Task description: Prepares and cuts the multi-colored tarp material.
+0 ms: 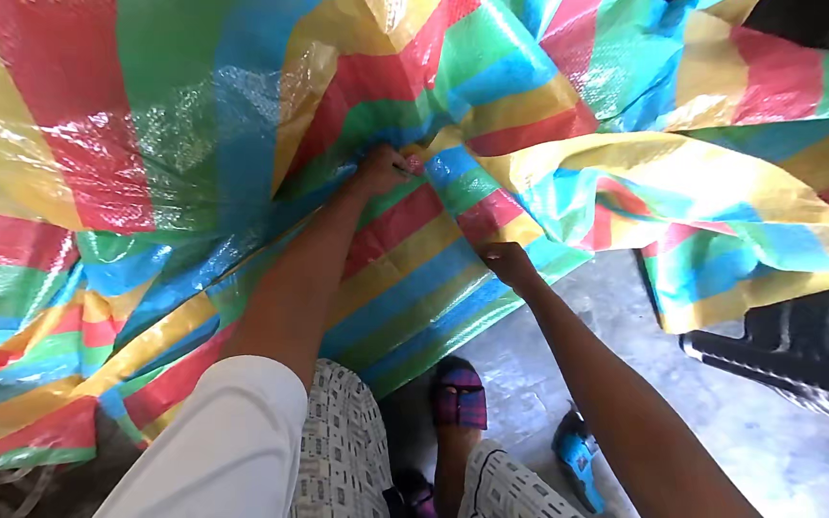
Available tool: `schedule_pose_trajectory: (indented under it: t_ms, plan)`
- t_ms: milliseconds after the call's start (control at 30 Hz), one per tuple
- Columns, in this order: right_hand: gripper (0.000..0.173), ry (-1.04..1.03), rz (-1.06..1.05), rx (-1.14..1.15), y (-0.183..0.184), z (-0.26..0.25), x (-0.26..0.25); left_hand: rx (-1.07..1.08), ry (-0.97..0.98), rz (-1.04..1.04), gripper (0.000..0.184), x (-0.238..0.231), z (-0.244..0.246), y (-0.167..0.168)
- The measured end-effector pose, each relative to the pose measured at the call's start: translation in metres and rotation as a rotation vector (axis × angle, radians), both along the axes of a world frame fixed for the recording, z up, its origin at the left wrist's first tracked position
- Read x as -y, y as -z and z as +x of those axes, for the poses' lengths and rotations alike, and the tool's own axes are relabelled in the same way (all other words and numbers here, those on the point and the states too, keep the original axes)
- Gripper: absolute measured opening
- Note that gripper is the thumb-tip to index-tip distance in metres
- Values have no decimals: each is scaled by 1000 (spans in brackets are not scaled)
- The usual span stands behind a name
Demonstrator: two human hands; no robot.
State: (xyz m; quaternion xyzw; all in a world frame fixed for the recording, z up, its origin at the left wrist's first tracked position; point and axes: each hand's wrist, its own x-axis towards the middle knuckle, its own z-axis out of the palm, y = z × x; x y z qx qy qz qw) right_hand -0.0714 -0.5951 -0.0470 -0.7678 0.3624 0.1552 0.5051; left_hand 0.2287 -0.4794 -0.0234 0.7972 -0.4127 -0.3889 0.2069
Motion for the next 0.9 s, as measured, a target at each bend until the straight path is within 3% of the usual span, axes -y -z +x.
schedule_pose_trajectory:
  t_ms: [133, 233, 333, 567, 900]
  plan:
    - [23, 64, 49, -5, -8, -2, 0, 11, -106, -1, 27, 1, 2, 7]
    - [36, 155, 109, 42, -26, -19, -7, 4, -140, 51, 29, 5, 0, 3]
    - [26, 116, 107, 29, -39, -33, -11, 10, -190, 85, 29, 8, -3, 1]
    - [26, 52, 19, -85, -12, -43, -12, 72, -313, 100, 37, 13, -13, 5]
    - [27, 53, -130, -226, -4, -33, -21, 174, -393, 75, 32, 14, -27, 10]
